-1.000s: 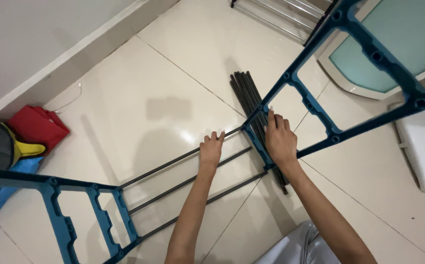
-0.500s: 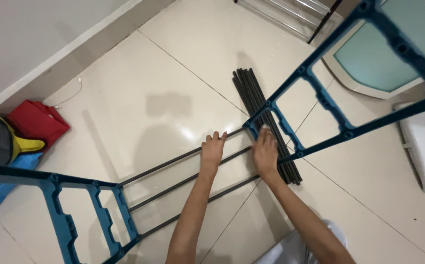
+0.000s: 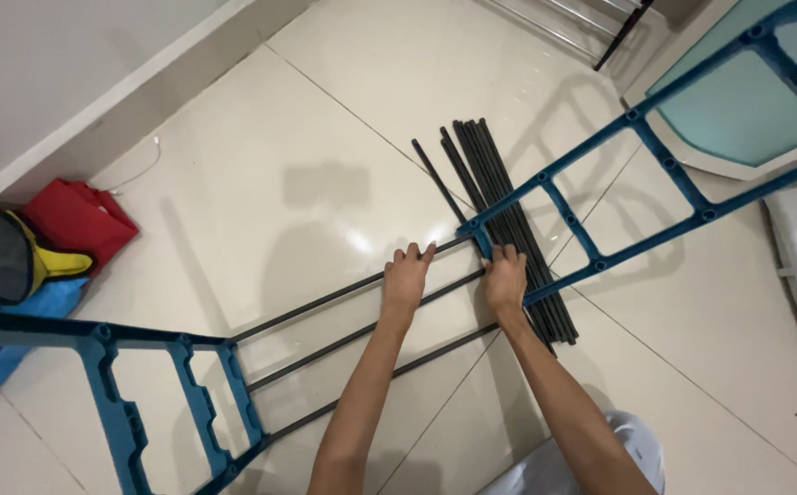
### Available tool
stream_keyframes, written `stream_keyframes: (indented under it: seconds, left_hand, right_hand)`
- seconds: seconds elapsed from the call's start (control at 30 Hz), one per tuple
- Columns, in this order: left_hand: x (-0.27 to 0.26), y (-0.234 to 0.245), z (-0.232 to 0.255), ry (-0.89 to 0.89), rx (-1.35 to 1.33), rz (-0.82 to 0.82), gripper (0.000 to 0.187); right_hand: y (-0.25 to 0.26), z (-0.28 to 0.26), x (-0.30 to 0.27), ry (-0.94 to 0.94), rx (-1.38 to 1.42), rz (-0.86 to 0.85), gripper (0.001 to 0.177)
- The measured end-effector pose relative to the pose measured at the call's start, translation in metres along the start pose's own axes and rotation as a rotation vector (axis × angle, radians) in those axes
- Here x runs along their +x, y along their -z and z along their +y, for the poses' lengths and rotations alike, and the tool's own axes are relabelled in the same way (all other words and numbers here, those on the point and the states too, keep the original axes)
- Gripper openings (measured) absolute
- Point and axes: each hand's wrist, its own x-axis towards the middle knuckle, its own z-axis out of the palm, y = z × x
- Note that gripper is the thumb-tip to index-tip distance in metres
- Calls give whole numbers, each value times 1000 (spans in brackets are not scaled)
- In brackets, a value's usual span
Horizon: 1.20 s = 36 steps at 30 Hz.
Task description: The person assembles a blue plastic rack by inserting black metal rods into the side frames. They align the frames, insert rods one by one, and adjust the structure to form a stable rack.
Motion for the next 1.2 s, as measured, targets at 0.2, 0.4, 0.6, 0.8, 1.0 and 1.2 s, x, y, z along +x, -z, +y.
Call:
stream_keyframes:
  seconds: [0.2,0.4,0.6,0.8,1.0,1.2]
  left_hand:
    - [2,11,-2,35,-26,18,57]
    - [2,12,-2,65,-24,-21,58]
    - [3,14,-4,79,-33,-22,59]
    - [4,18,-4,91,-56,-39,58]
    - [5,16,-4,100,-54,-72,60]
    - [8,9,-13,85,-79,-88,56]
  right_hand:
    - [10,-8,-2,11,18,20,32]
    - [16,-8,-2,29,44,-30,38]
    - [18,-1,1,34,82,-63,40]
    - [19,-1,0,23,114,-63,41]
    - [21,-6,-5,17,113,-59,43]
    - [21,-8,-7,75,79,-13,44]
